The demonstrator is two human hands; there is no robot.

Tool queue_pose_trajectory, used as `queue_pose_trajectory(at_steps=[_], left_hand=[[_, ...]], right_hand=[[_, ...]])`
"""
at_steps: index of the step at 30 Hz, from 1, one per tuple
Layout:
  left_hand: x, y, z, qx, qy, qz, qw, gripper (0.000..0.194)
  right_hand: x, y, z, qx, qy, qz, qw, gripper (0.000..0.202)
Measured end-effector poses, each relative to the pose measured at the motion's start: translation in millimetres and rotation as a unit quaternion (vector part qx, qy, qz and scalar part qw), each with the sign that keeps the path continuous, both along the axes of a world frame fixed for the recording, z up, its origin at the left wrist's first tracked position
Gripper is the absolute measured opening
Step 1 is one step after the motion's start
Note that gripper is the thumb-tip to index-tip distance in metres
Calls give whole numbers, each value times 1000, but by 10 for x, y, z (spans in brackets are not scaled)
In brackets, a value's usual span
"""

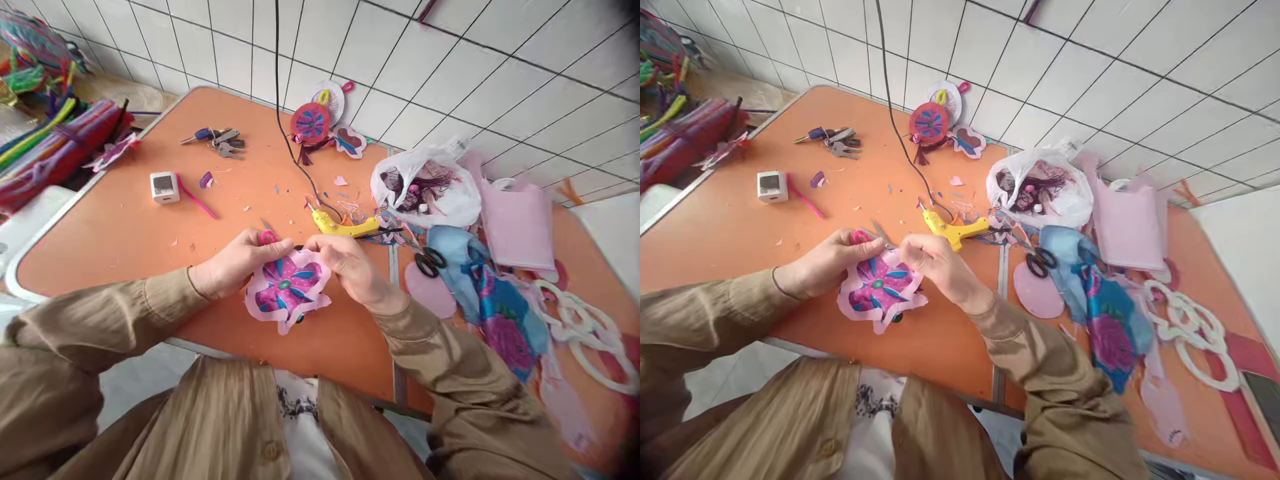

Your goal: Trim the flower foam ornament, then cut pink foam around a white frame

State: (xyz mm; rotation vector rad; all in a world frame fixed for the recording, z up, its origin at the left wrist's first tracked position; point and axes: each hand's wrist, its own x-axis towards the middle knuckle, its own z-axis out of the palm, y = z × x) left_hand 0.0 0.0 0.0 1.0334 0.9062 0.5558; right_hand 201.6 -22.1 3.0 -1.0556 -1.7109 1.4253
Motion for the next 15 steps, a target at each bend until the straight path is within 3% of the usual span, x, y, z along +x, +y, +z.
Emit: queue_pose_trajectory(at_steps=[4, 8, 15], left_hand=[[-21, -22, 26, 66, 36, -32, 997, 68], [-29, -7, 26, 93, 49, -42, 994, 61], [-14, 24, 23, 9, -22, 10, 1000, 59]], right_hand=[[-114, -63, 51, -4, -69, -46, 997, 37], [-137, -64, 48, -16, -47, -27, 998, 27], [-31, -24, -2, -17, -58, 17, 998, 34]])
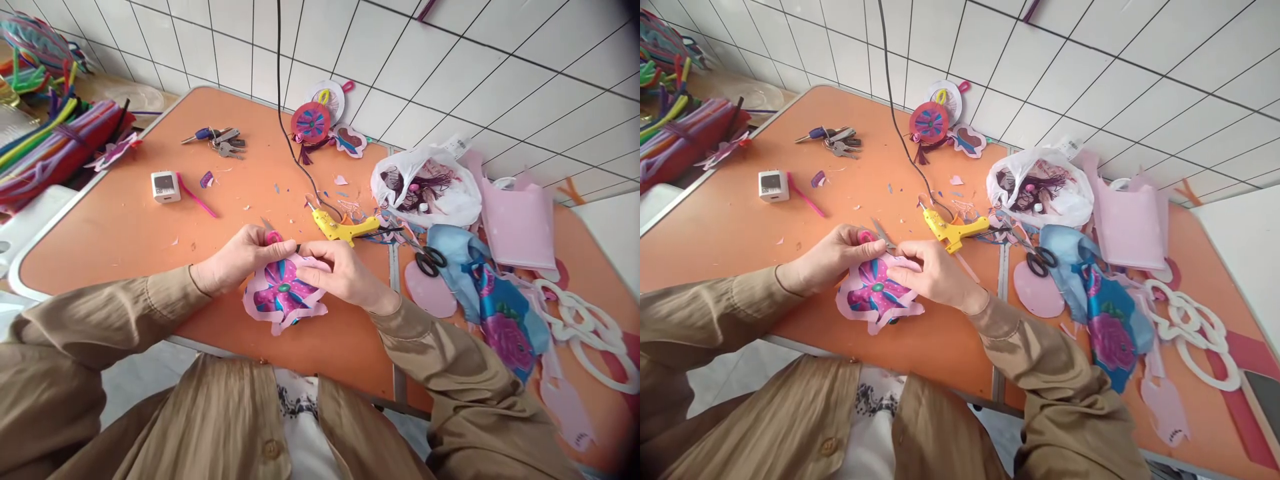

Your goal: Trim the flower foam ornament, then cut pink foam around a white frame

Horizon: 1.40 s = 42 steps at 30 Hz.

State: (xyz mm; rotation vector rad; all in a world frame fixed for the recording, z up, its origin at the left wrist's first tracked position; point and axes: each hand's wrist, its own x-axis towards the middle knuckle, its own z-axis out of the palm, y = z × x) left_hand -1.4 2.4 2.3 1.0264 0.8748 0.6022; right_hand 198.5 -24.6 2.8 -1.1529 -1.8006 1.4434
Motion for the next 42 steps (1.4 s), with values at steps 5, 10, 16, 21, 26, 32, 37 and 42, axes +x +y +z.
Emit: queue_pose_trajectory(at_steps=[5, 10, 16, 21, 26, 32, 37, 42], left_hand=[[1, -8, 8, -75, -44, 6, 996, 58], [-4, -7, -8, -93, -58, 0, 994, 56], [-20, 9, 6, -22, -38, -26, 999, 52], [-19, -3, 36, 29, 6, -52, 998, 46], [9, -6, 28, -74, -15, -30, 997, 51], [7, 26, 20, -106, -26, -4, 994, 55], [-16, 45, 0, -60, -39, -22, 997, 47], [-36, 55, 15, -51, -48, -35, 997, 45]], right_hand=[[36, 39, -43, 21, 13, 25, 999, 40], [59, 77, -79, 24, 12, 36, 999, 43], [40, 39, -55, -17, 22, 38, 999, 46], [-53, -11, -8, -5, 26, 15, 1000, 38], [-52, 0, -38, -20, 32, 10, 999, 40], [24, 29, -81, -6, 56, 6, 998, 46], [-11, 28, -65, -9, 19, -50, 999, 40], [-14, 66, -63, -44, 28, -27, 998, 50]])
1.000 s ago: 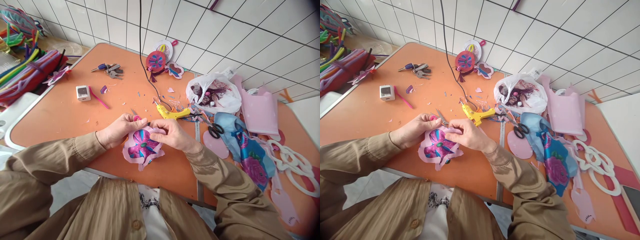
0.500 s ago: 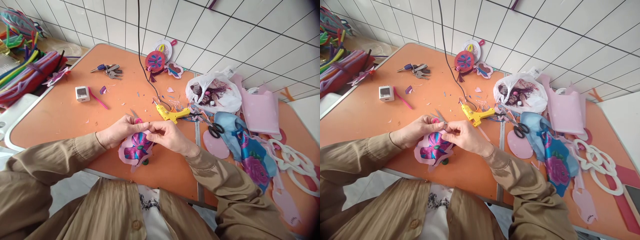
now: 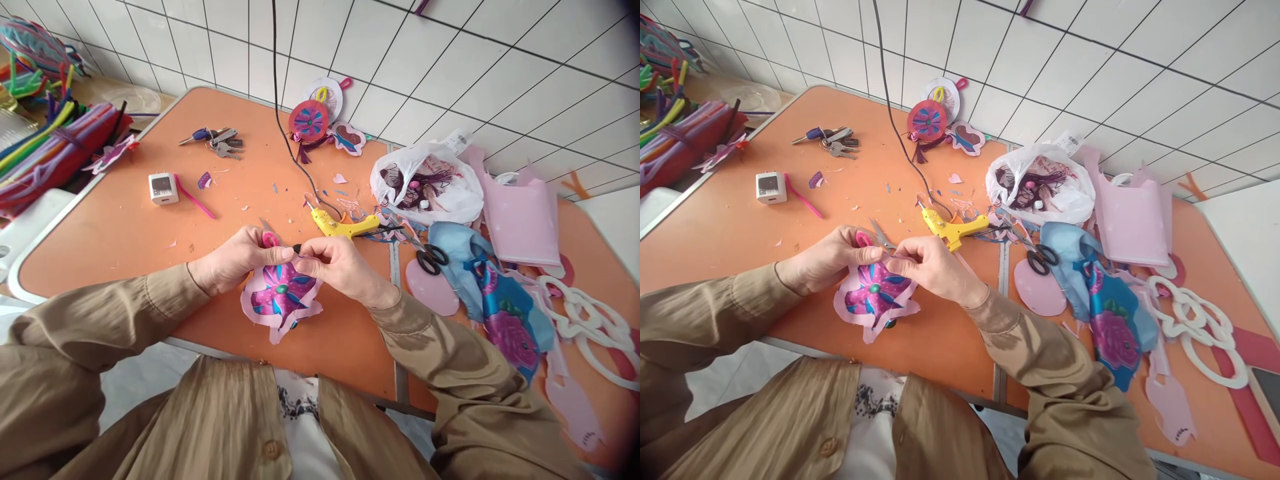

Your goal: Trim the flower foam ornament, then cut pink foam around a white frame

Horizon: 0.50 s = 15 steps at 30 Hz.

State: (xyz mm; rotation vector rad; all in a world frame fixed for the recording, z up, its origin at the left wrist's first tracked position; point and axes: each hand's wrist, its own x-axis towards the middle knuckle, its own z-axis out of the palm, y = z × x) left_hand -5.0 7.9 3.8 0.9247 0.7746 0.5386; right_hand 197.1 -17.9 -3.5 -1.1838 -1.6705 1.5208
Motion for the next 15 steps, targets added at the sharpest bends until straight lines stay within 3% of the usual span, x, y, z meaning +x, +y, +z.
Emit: queue_pose_trajectory(at_steps=[4, 9, 15], left_hand=[[0, 1, 17, -58, -18, -24, 998, 45], [18, -7, 5, -113, -28, -29, 993, 45], [-15, -5, -4, -95, -32, -26, 995, 43]], right_hand=[[22, 24, -31, -28, 33, 38, 998, 51], [25, -7, -58, -11, 52, 43, 998, 43], [51, -33, -83, -19, 74, 15, 997, 33]])
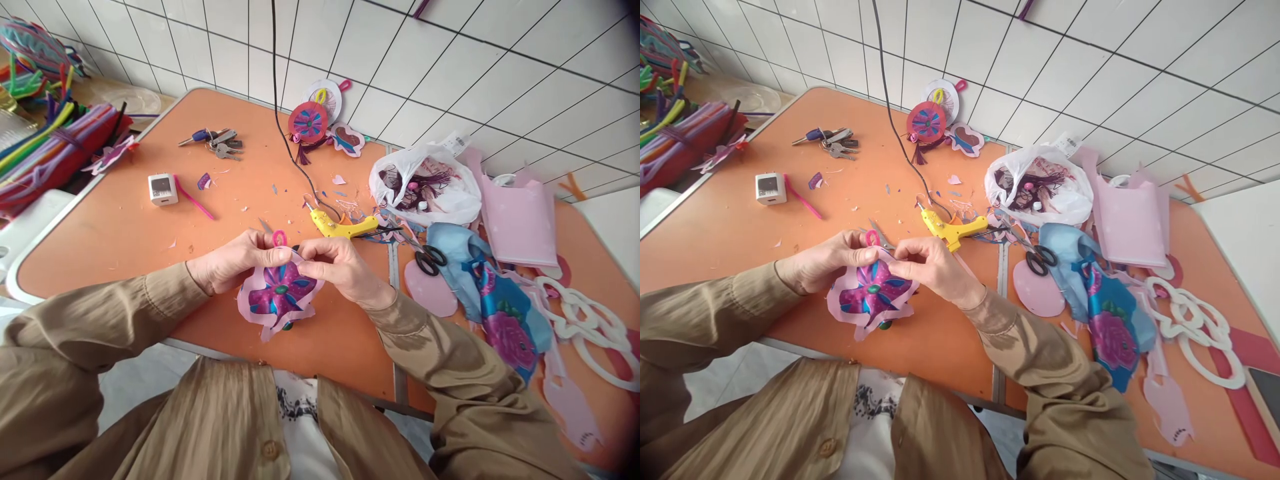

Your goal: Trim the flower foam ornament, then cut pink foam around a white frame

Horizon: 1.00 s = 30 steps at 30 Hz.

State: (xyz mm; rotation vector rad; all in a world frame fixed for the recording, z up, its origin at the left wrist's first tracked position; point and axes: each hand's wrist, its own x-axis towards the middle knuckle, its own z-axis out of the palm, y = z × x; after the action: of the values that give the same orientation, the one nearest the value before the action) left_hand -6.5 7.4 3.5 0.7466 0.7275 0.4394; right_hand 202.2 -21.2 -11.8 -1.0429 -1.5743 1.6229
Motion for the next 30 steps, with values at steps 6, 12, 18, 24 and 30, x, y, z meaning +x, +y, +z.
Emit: queue_pose_trajectory(at_steps=[6, 12, 18, 24, 30], left_hand=[[-33, 18, -25, 43, 26, 11, 999, 43], [-31, 11, -23, 83, 30, 5, 996, 45], [-16, -1, -56, 209, 84, -4, 974, 50], [-5, -13, 3, 178, 75, 32, 981, 44], [8, -10, -7, 136, 27, 32, 990, 47]], right_hand=[[24, 25, 2, 54, -43, -8, 998, 32], [11, 15, 60, 74, -88, -19, 993, 36], [-70, -4, 88, 112, -75, -55, 989, 37], [-40, 8, 41, 162, -71, -74, 981, 43], [-76, -16, 20, 163, -64, -85, 981, 42]])
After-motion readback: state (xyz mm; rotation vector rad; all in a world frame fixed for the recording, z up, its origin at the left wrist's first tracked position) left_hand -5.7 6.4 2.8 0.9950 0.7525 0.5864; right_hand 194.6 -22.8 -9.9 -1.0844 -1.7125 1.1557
